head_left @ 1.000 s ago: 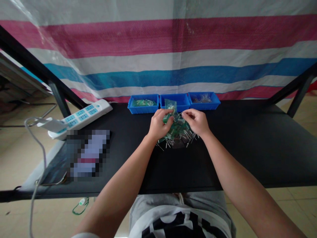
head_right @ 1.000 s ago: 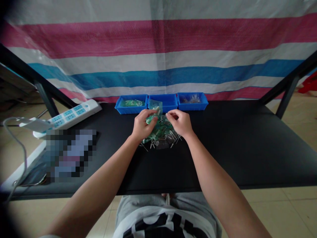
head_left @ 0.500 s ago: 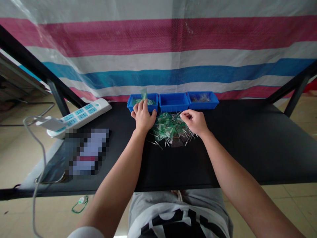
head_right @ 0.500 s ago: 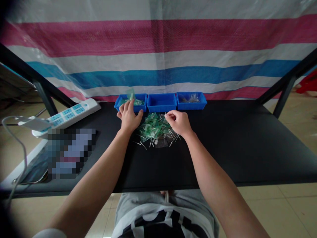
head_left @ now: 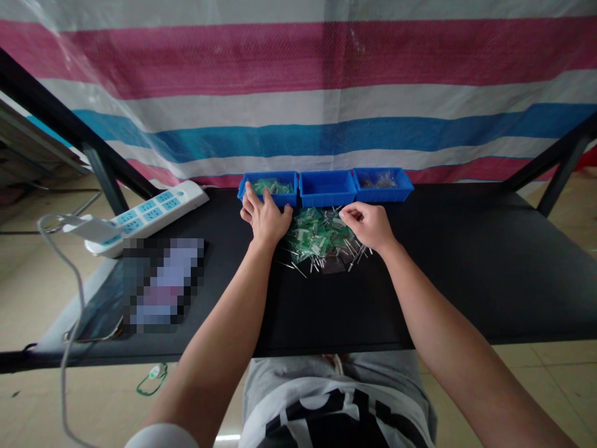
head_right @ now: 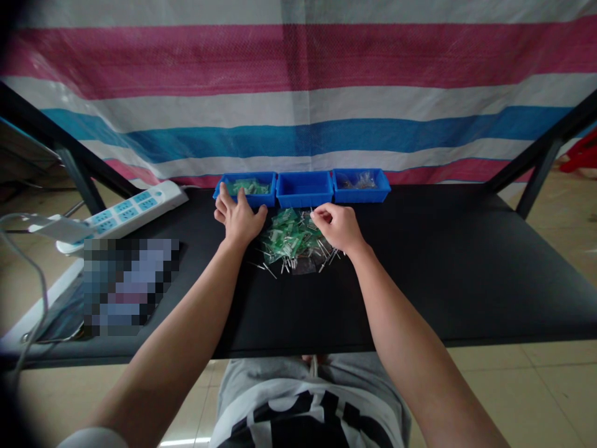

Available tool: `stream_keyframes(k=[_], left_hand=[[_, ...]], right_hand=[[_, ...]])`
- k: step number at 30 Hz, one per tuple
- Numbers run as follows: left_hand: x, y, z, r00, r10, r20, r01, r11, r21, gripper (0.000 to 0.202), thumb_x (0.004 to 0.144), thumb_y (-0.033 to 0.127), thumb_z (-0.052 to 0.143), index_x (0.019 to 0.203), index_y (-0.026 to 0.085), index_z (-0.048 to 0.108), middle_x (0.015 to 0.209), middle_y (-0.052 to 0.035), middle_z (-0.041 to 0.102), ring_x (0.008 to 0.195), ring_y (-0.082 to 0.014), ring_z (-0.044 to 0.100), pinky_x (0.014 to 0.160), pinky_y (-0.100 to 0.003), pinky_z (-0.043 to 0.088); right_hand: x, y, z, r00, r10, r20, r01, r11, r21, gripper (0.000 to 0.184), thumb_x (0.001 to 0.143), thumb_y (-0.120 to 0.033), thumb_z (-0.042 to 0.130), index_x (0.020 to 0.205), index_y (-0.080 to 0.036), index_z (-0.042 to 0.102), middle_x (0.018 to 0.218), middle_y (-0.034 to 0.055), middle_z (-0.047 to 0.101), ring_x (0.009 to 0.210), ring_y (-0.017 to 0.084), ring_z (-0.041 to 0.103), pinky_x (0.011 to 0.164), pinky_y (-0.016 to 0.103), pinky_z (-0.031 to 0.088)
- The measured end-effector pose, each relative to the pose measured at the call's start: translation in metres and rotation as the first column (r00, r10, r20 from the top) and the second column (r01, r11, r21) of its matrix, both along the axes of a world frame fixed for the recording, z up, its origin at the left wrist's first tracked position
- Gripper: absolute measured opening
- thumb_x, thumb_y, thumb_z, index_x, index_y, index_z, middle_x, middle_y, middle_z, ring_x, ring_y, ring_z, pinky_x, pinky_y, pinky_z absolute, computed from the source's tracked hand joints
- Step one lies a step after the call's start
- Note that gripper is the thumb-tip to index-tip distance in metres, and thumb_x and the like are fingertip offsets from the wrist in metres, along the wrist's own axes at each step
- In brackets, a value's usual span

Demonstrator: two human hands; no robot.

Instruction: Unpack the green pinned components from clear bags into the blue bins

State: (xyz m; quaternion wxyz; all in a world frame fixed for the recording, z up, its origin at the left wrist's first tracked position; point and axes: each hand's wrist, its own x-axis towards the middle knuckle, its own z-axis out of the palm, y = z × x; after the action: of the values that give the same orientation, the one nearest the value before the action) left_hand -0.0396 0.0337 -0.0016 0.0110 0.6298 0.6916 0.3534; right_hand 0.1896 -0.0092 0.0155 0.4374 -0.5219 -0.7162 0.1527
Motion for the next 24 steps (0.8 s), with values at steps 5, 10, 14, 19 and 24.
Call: stream_keyframes(k=[5,10,14,19,24], left_hand=[[0.004,-0.004,0.003,1.000,0.000,0.002,0.000,0.996,0.090,0.060,0.073,0.036,0.064,0.128,0.017,0.050,0.152,-0.0217,0.025,0.136,-0.0487,0.023,0.103,-0.070,0.024],[0.013,-0.010,0.009,0.978,-0.202,-0.048,0.207,0.968,0.143,0.039,0.078,0.033,0.061,0.114,0.020,0.060,0.129,-0.0176,0.050,0.121,-0.0401,0.043,0.096,-0.059,0.037],[0.020,-0.015,0.011,0.868,-0.474,-0.145,0.487,0.871,0.066,0.023,0.081,0.030,0.057,0.099,0.020,0.066,0.103,-0.0110,0.064,0.103,-0.0307,0.054,0.089,-0.048,0.041],[0.022,-0.018,0.009,0.755,-0.627,-0.191,0.638,0.770,-0.007,0.019,0.081,0.027,0.055,0.091,0.019,0.069,0.094,-0.0084,0.070,0.094,-0.0265,0.060,0.085,-0.043,0.044],[0.022,-0.015,0.002,0.734,-0.657,-0.172,0.664,0.747,-0.018,0.023,0.080,0.029,0.058,0.097,0.019,0.069,0.108,-0.0087,0.069,0.104,-0.0263,0.061,0.093,-0.042,0.046]], right_hand=[[0.004,0.001,0.002,1.000,-0.005,0.002,0.005,0.999,-0.033,0.017,0.079,-0.031,0.061,0.078,-0.018,0.072,0.069,0.0048,0.072,0.064,0.018,0.065,0.060,0.028,0.048],[0.012,0.003,0.001,0.998,0.023,0.054,-0.018,0.995,-0.097,0.015,0.074,-0.027,0.065,0.080,-0.016,0.073,0.063,0.0027,0.067,0.057,0.015,0.058,0.058,0.028,0.044],[0.016,0.006,-0.002,0.985,0.073,0.154,-0.056,0.993,-0.108,0.013,0.073,-0.025,0.067,0.079,-0.015,0.072,0.061,0.0008,0.060,0.055,0.013,0.052,0.056,0.028,0.039],[0.018,0.009,-0.008,0.962,0.104,0.251,-0.087,0.993,-0.076,0.016,0.071,-0.027,0.071,0.084,-0.017,0.072,0.078,0.0041,0.064,0.065,0.015,0.055,0.062,0.028,0.042],[0.016,0.009,-0.014,0.947,0.111,0.301,-0.073,0.988,-0.134,0.020,0.074,-0.029,0.070,0.089,-0.017,0.072,0.093,0.0080,0.066,0.071,0.017,0.058,0.068,0.031,0.045]])
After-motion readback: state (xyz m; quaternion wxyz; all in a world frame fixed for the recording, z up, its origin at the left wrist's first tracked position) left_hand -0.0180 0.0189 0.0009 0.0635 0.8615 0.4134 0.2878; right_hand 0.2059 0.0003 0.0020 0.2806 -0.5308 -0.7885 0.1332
